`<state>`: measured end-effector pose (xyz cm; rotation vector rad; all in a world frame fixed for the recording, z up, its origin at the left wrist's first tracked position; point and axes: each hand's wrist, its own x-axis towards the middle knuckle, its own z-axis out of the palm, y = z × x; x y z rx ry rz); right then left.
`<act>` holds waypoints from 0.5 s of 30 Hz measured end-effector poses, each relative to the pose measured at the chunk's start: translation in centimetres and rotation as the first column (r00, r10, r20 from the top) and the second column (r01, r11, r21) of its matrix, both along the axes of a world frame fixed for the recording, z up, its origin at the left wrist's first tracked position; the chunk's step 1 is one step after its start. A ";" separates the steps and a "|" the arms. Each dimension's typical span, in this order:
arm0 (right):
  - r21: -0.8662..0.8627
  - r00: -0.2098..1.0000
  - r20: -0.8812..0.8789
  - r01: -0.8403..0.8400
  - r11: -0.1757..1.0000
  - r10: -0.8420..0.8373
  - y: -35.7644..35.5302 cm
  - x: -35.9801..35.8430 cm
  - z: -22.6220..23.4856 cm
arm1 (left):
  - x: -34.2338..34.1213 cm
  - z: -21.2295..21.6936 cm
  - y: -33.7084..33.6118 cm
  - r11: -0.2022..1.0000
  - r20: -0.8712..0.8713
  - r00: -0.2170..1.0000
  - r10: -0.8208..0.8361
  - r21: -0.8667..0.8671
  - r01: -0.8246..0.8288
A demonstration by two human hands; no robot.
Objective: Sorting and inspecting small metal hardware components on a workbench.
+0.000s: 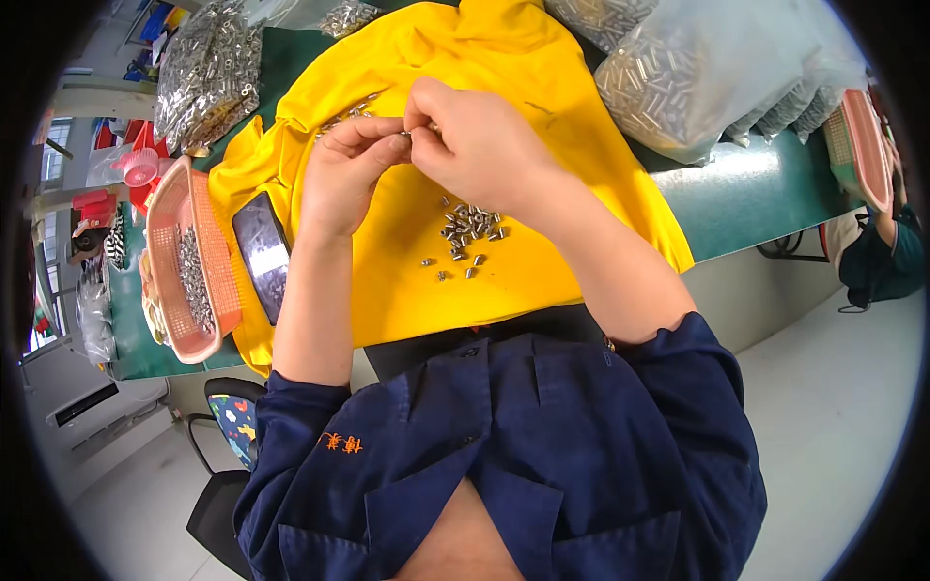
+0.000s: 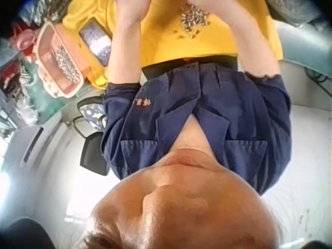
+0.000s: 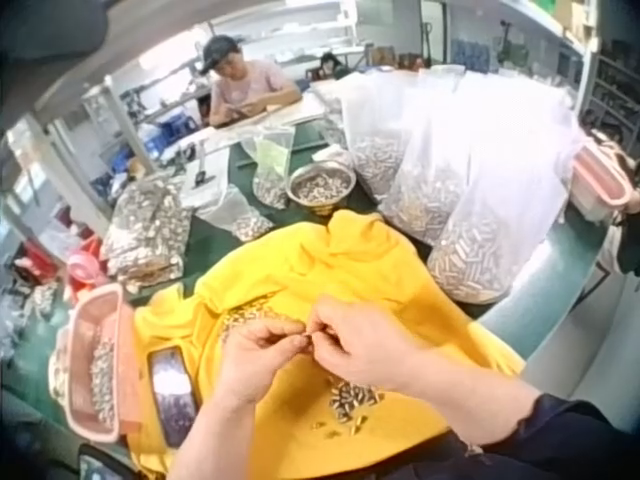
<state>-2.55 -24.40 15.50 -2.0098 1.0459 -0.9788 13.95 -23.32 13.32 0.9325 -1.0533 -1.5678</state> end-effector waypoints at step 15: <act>0.011 0.998 -0.039 0.047 0.999 -0.047 0.3 0.5 -0.2 | 0.0 0.7 0.0 0.992 0.365 0.927 0.087 -0.120 -0.046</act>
